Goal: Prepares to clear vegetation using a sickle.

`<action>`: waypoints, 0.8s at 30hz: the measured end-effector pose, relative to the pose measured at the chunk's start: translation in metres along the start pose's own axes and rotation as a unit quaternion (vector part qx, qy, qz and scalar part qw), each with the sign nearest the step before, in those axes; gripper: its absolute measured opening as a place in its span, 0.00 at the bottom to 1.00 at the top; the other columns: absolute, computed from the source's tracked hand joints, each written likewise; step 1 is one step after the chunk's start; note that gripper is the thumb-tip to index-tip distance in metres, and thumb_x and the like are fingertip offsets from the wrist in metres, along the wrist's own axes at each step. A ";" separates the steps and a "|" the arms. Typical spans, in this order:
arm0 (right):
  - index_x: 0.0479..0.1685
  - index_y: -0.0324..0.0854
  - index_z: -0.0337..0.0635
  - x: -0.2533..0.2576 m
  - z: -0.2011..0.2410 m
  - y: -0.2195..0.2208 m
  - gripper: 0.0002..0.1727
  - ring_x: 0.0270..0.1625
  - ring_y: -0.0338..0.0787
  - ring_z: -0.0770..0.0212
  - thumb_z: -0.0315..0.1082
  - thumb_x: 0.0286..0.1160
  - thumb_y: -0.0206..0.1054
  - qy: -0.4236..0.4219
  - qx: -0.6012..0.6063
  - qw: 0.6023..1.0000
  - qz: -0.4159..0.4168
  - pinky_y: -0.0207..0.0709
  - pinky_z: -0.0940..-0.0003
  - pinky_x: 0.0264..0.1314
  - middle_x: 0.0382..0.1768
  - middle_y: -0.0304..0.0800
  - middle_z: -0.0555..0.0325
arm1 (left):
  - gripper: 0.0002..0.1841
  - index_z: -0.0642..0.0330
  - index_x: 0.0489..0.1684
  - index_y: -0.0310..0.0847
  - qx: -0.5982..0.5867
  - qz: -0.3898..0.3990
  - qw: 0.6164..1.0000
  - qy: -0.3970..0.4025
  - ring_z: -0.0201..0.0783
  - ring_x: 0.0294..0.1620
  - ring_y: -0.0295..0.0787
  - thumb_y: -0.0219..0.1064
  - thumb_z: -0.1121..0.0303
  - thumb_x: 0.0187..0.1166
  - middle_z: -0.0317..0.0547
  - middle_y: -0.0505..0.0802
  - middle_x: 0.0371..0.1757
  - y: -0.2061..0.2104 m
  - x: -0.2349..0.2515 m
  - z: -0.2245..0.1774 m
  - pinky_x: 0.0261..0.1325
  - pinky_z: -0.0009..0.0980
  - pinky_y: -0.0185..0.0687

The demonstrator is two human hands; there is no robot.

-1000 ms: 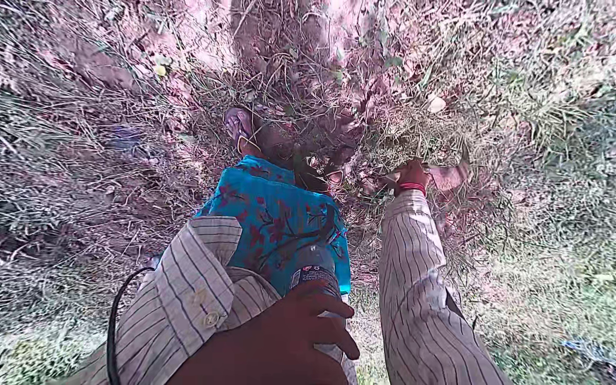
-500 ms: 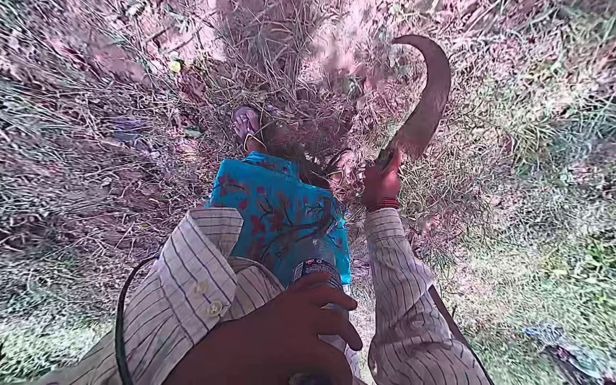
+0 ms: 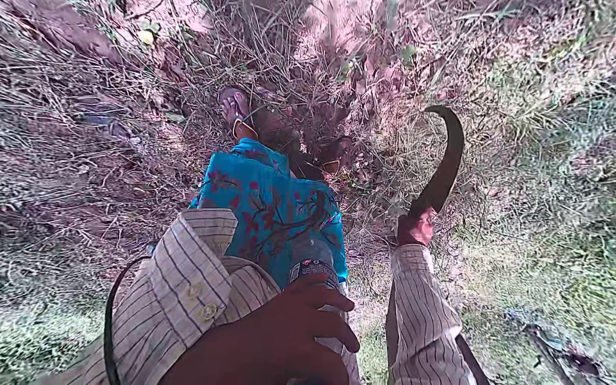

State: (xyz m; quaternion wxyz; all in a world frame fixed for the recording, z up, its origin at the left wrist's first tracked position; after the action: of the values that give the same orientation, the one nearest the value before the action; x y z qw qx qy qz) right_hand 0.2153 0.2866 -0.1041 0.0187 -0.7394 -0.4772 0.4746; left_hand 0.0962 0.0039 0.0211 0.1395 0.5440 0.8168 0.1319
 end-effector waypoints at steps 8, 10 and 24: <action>0.95 0.48 0.51 0.128 0.075 -0.042 0.43 0.72 0.84 0.29 0.33 0.80 0.64 -0.084 0.033 0.995 -0.051 0.75 0.30 0.67 0.74 0.80 0.31 | 0.09 0.43 0.40 0.87 0.042 0.032 0.998 -0.027 0.45 0.80 0.74 0.62 0.56 0.84 0.40 0.93 0.56 0.016 0.012 0.013 0.90 0.47 0.45; 0.95 0.49 0.51 0.138 0.027 0.019 0.42 0.73 0.82 0.29 0.37 0.82 0.66 -0.057 -0.027 0.998 0.032 0.73 0.32 0.71 0.71 0.82 0.29 | 0.10 0.44 0.39 0.88 0.049 0.033 0.998 -0.024 0.45 0.80 0.74 0.62 0.55 0.84 0.40 0.93 0.56 0.017 0.017 0.010 0.91 0.47 0.44; 0.95 0.43 0.40 0.114 -0.194 0.001 0.45 0.76 0.81 0.33 0.34 0.81 0.66 0.184 0.128 0.974 -0.021 0.73 0.40 0.75 0.75 0.78 0.29 | 0.11 0.41 0.40 0.86 0.064 0.088 0.994 -0.021 0.39 0.83 0.69 0.58 0.54 0.87 0.34 0.91 0.59 0.057 0.056 0.012 0.92 0.44 0.40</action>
State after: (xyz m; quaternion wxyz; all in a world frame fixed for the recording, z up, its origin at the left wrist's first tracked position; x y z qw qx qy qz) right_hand 0.3663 0.4510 -0.0764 0.2102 -0.7954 -0.4160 0.3874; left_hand 0.1290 0.0779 0.0258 0.1096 0.6239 0.7696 0.0799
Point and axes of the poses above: each hand's wrist, its own x-axis towards the middle knuckle, its own y-axis out of the palm, z = x × y, the point moved 4 cm from there along x, towards the middle knuckle
